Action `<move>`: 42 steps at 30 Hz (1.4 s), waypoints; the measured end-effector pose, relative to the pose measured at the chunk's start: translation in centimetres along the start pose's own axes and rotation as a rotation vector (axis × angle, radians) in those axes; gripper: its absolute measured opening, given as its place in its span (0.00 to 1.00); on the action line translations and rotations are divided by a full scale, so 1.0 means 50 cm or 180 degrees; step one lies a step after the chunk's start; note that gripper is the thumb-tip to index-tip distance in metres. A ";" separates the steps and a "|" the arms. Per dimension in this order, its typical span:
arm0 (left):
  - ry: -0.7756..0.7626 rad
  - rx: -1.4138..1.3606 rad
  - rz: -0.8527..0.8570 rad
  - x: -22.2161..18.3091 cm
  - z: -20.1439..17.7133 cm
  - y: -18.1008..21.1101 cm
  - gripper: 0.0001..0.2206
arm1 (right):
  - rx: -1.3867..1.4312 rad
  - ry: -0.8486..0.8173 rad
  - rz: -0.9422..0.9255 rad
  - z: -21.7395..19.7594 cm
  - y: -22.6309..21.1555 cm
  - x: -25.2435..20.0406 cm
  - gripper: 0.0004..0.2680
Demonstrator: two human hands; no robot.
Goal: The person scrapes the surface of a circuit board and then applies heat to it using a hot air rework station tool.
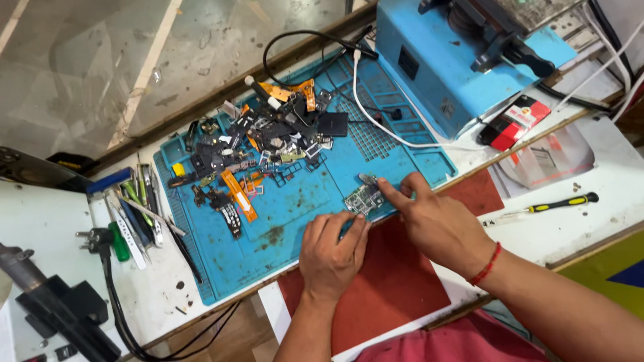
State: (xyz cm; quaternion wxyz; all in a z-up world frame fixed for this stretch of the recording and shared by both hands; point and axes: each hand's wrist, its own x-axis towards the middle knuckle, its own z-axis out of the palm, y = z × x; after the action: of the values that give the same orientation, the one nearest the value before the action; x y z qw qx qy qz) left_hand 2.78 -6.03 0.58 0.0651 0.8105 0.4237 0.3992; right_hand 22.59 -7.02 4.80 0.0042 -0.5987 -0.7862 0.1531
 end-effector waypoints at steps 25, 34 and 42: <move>-0.0008 0.0042 -0.0007 0.013 -0.001 0.008 0.07 | 0.0191 -0.0055 0.0068 -0.018 0.030 -0.005 0.25; 0.0155 0.0086 0.0108 0.001 -0.002 0.011 0.06 | 0.0225 0.0092 -0.0078 -0.002 0.034 0.004 0.23; 0.0106 0.0277 0.0190 -0.009 0.001 0.011 0.04 | -0.0236 -0.0402 -0.0303 -0.027 0.019 0.026 0.26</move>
State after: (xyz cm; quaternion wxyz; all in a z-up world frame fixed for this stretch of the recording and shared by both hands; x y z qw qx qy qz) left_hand 3.03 -6.67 0.51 0.0108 0.8181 0.4173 0.3956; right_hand 23.37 -5.25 5.64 -0.0603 -0.5495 -0.8176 0.1609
